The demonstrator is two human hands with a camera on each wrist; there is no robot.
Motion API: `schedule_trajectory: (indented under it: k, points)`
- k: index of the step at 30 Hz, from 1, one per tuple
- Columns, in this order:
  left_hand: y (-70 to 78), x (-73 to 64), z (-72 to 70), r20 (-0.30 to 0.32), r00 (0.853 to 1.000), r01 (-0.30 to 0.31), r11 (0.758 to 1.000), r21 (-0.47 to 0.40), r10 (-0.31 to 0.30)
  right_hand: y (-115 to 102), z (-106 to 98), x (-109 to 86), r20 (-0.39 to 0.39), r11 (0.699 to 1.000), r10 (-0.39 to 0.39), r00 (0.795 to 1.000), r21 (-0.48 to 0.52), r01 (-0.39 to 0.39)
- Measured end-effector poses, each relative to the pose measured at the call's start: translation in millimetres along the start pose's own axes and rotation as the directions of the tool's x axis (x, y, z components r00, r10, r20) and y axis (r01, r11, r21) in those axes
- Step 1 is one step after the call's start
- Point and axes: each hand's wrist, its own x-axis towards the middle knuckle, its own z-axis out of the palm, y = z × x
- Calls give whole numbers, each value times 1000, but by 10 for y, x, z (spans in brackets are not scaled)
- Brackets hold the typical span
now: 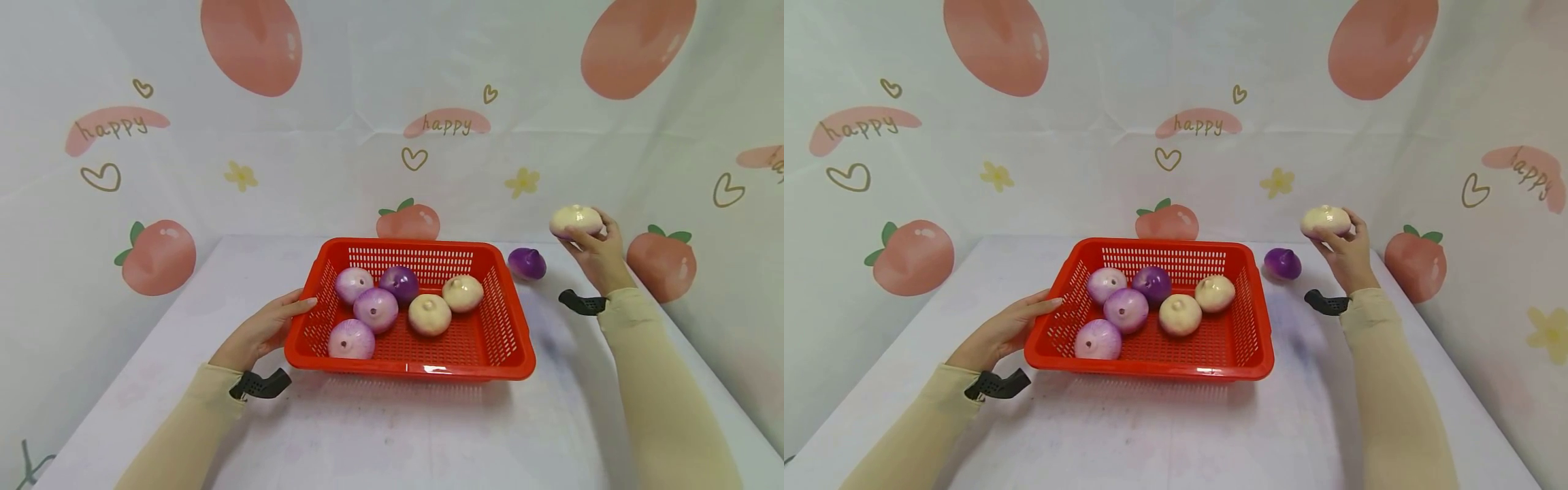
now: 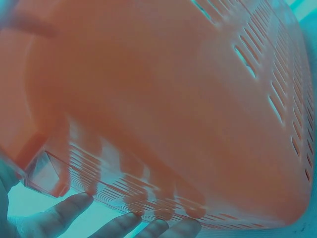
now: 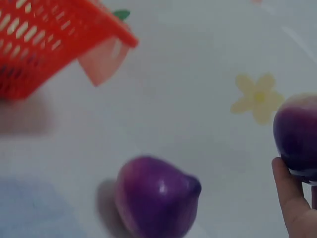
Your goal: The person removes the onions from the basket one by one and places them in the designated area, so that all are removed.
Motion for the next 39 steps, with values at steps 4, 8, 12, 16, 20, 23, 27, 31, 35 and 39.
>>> schedule_trajectory:
  k: [4, 8, 12, 16, 20, 23, 27, 31, 35, 39]
  points:
    - [-2, 4, 0, -5, 1000, 3, 1000, -1, -3, -1, -120, 13, -98, 986, 8, 995, -164, -24]
    - [-6, 2, -2, -5, 1000, 2, 1000, 5, -2, 20, -224, -2, -190, 933, -4, 982, -354, -65]
    - [-8, -16, -11, 12, 1000, -2, 1000, 26, 2, 76, -349, -30, -264, 893, -20, 964, -440, -101]
    - [-9, -36, -17, 33, 999, -2, 999, 36, 1, 155, -483, -64, -305, 883, -32, 952, -455, -116]
    - [-14, -42, -22, 38, 999, -4, 998, 59, 2, 197, -514, -128, -332, 855, -49, 942, -501, -132]
    - [-16, -40, -23, 28, 1000, 4, 997, 72, -6, 217, -513, -156, -383, 737, -50, 922, -637, -225]
    - [-8, -13, -10, 16, 1000, 1, 999, 48, -1, 267, -576, -135, -449, 491, -54, 892, -789, -368]
    - [-1, -4, -3, 11, 1000, -3, 1000, 27, 2, 320, -586, -125, -466, 430, -59, 883, -810, -398]
    - [-11, -17, -16, 17, 1000, -5, 999, 31, 4, 369, -585, -132, -443, 409, -70, 894, -830, -379]
    - [-22, -28, -26, 23, 1000, 1, 999, 37, -2, 386, -608, -132, -417, 387, -55, 907, -846, -365]
